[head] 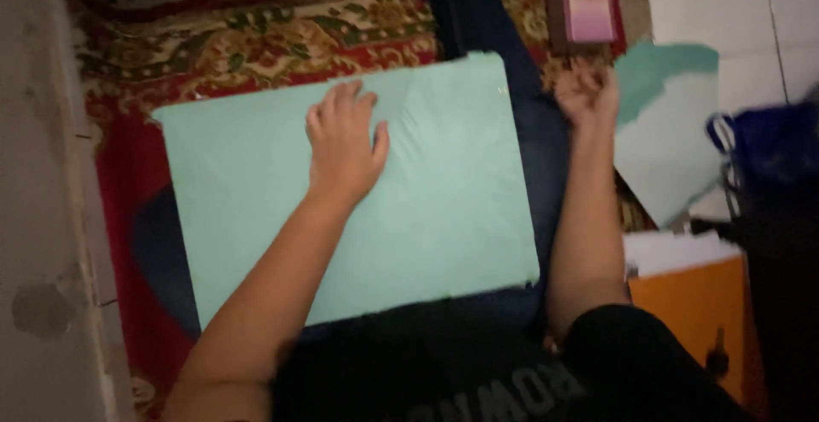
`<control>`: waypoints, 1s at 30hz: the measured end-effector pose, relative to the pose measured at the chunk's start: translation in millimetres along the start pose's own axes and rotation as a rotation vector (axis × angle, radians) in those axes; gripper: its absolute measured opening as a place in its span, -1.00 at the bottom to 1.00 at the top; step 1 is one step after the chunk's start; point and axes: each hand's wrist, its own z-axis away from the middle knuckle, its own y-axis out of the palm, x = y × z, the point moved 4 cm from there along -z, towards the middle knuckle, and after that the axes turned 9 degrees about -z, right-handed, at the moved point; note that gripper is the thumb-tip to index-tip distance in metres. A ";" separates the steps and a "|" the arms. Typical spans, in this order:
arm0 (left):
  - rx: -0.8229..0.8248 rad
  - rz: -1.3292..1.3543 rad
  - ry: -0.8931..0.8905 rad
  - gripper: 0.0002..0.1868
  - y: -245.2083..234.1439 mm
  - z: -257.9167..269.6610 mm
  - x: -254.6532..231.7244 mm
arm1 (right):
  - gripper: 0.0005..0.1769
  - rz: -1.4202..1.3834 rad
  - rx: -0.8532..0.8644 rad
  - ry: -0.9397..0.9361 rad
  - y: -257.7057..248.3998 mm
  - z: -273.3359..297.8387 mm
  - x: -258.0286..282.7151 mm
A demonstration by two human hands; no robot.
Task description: The person sits on the floor and folds small pink and yellow cards by hand, stacking them into a neat pile. They then pick up a stack of light blue paper, fold it in half, and continue folding the paper into smaller sections.
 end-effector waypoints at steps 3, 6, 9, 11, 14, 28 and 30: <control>-0.074 0.048 0.047 -0.62 -1.3 3.0 2.7 | -0.16 -0.494 0.094 0.096 -76.0 45.4 -1.7; -0.132 0.065 0.088 -0.62 0.2 4.1 5.1 | -0.01 -0.534 -0.086 -0.086 -135.3 91.1 8.4; -0.128 0.055 0.091 -0.66 -0.3 4.3 5.7 | 0.22 -0.640 -0.172 -0.286 -118.2 141.8 18.6; -0.124 0.049 0.107 -0.66 -0.1 2.9 5.8 | 0.16 -0.702 -0.190 -0.323 -80.8 176.0 14.0; -0.141 0.051 0.127 -0.66 -0.2 4.3 5.1 | 0.11 -0.826 -0.236 -0.362 -46.2 203.0 16.1; -0.115 0.091 0.143 -0.67 -7.3 8.0 2.8 | -0.11 -0.795 -0.564 -0.407 -24.3 157.4 74.7; -0.149 0.099 0.154 -0.67 -5.5 5.6 4.2 | -0.07 -0.797 -0.420 -0.445 -16.3 147.0 78.4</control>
